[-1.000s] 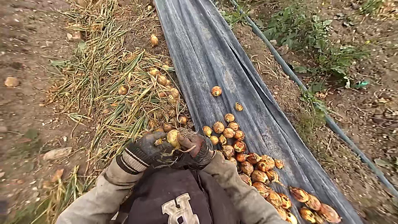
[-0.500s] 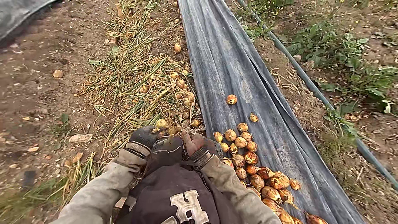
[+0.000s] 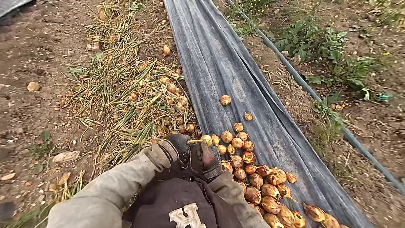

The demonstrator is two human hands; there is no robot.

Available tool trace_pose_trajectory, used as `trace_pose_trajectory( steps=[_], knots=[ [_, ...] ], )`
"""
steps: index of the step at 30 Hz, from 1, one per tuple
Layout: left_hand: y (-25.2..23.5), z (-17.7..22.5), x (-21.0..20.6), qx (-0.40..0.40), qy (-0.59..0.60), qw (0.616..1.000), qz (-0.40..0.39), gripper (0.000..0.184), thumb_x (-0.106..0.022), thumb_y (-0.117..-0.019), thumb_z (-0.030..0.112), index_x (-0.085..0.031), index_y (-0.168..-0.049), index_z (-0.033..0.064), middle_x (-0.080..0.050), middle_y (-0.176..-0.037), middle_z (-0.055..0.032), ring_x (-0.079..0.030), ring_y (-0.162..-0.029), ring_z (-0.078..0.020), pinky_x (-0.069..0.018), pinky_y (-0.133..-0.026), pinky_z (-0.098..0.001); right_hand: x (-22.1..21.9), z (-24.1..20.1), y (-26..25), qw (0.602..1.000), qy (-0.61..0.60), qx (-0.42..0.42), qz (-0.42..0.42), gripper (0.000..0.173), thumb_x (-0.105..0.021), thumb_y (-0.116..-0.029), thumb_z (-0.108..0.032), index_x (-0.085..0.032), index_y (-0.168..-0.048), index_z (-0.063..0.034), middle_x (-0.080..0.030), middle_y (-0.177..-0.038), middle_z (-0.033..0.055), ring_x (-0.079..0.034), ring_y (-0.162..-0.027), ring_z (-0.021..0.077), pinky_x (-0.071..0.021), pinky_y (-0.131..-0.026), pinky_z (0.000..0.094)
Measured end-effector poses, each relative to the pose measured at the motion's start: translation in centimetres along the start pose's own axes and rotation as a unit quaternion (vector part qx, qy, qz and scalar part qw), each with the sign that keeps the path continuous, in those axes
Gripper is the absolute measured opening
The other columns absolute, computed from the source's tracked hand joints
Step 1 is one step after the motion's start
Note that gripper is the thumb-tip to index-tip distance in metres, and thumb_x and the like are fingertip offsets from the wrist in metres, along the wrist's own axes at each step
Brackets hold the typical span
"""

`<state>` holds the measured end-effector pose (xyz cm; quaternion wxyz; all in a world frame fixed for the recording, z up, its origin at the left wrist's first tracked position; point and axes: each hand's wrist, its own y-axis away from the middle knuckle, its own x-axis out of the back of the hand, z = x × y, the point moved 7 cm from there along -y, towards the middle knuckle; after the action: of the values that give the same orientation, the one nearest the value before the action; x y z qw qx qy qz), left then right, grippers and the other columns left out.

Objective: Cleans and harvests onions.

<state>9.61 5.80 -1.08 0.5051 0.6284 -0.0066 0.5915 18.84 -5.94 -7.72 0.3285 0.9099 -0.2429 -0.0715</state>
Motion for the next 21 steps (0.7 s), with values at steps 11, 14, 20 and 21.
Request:
trace_pose_trajectory(
  steps=[11,14,20,21],
  knots=[
    [-6.4,-12.4,0.3,0.109,-0.066,0.985,-0.114,0.045,-0.06,-0.1017,0.038,-0.069,-0.119,-0.0028,-0.068,-0.121,-0.0249,-0.065,-0.117,-0.0409,-0.0502,-0.1,-0.0618,12.1,2.4,-2.3,0.983,0.167,0.0,0.075,0.059,-0.058,-0.0996,-0.046,-0.05,-0.14,-0.0051,-0.067,-0.097,0.0152,-0.064,-0.069,0.025,-0.0562,-0.064,0.0459],
    [-16.6,-12.7,3.0,0.117,0.144,0.98,0.066,0.045,-0.058,-0.1017,0.046,-0.068,-0.126,0.0094,-0.071,-0.12,-0.0203,-0.067,-0.114,-0.0398,-0.0503,-0.099,-0.0657,8.6,3.3,-3.0,0.959,0.278,-0.05,-0.017,0.072,-0.065,-0.0937,-0.053,-0.047,-0.147,-0.0076,-0.069,-0.12,0.019,-0.069,-0.105,0.0316,-0.0541,-0.095,0.0538],
    [-30.1,-14.3,4.0,0.329,0.259,0.9,0.119,0.074,-0.076,-0.0859,0.051,-0.057,-0.137,0.0003,-0.055,-0.142,-0.0283,-0.059,-0.127,-0.0435,-0.0527,-0.099,-0.0613,6.1,5.4,-2.5,0.929,0.347,-0.097,-0.081,0.058,-0.065,-0.0939,-0.052,-0.064,-0.129,-0.006,-0.072,-0.103,0.0179,-0.069,-0.096,0.0324,-0.0535,-0.092,0.0559],
    [-30.5,-14.3,3.7,0.345,0.258,0.894,0.122,0.073,-0.078,-0.0833,0.051,-0.059,-0.135,0.0021,-0.056,-0.141,-0.0269,-0.062,-0.123,-0.0422,-0.0553,-0.095,-0.0604,6.6,5.6,-2.5,0.93,0.344,-0.106,-0.079,0.057,-0.064,-0.0945,-0.052,-0.064,-0.127,-0.0053,-0.071,-0.103,0.0178,-0.069,-0.096,0.0322,-0.0533,-0.092,0.056]
  ],
)
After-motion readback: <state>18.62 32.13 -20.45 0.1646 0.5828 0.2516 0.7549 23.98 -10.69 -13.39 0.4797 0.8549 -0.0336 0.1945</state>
